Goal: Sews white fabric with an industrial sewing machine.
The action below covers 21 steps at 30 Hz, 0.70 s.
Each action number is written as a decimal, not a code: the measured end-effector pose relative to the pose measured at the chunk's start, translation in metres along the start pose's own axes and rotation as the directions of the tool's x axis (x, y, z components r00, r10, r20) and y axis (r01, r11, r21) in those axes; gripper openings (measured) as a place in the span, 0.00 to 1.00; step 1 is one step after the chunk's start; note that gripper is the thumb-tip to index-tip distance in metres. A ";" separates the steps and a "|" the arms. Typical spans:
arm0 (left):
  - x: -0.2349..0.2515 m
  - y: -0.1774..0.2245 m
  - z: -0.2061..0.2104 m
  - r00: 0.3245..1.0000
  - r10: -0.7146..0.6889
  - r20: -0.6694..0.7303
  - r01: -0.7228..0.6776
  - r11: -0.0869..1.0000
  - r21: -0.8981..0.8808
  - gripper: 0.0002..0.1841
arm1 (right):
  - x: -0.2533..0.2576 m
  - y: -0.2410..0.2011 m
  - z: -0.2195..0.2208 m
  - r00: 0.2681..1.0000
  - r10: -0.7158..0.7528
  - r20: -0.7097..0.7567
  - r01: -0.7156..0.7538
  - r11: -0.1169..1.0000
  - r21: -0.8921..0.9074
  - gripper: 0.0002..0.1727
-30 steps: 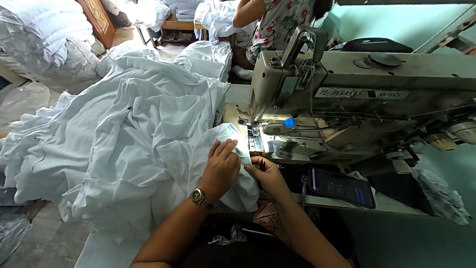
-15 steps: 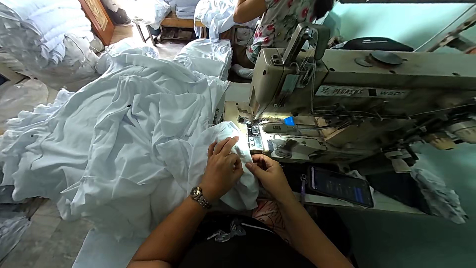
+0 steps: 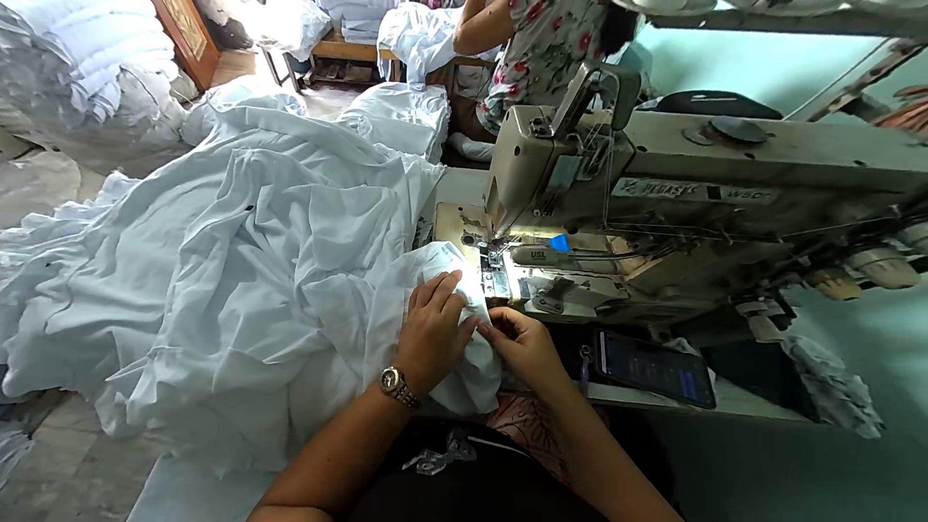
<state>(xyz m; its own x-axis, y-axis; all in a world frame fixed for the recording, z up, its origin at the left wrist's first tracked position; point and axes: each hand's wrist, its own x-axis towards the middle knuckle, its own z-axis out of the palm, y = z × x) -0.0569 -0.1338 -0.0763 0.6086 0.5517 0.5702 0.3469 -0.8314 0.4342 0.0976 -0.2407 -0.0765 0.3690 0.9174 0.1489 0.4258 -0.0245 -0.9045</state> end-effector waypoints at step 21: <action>0.003 0.000 -0.010 0.998 -0.067 0.020 0.070 0.965 -0.254 0.09 | 0.000 -0.033 -0.020 0.915 -0.402 0.029 0.332 0.711 -0.620 0.13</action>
<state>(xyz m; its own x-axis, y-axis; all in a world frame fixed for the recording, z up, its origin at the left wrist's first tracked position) -0.0622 -0.1316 -0.0682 0.5981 0.6049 0.5257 0.1963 -0.7465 0.6357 0.1003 -0.2480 -0.0388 0.1426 0.8611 0.4880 0.9376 0.0405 -0.3453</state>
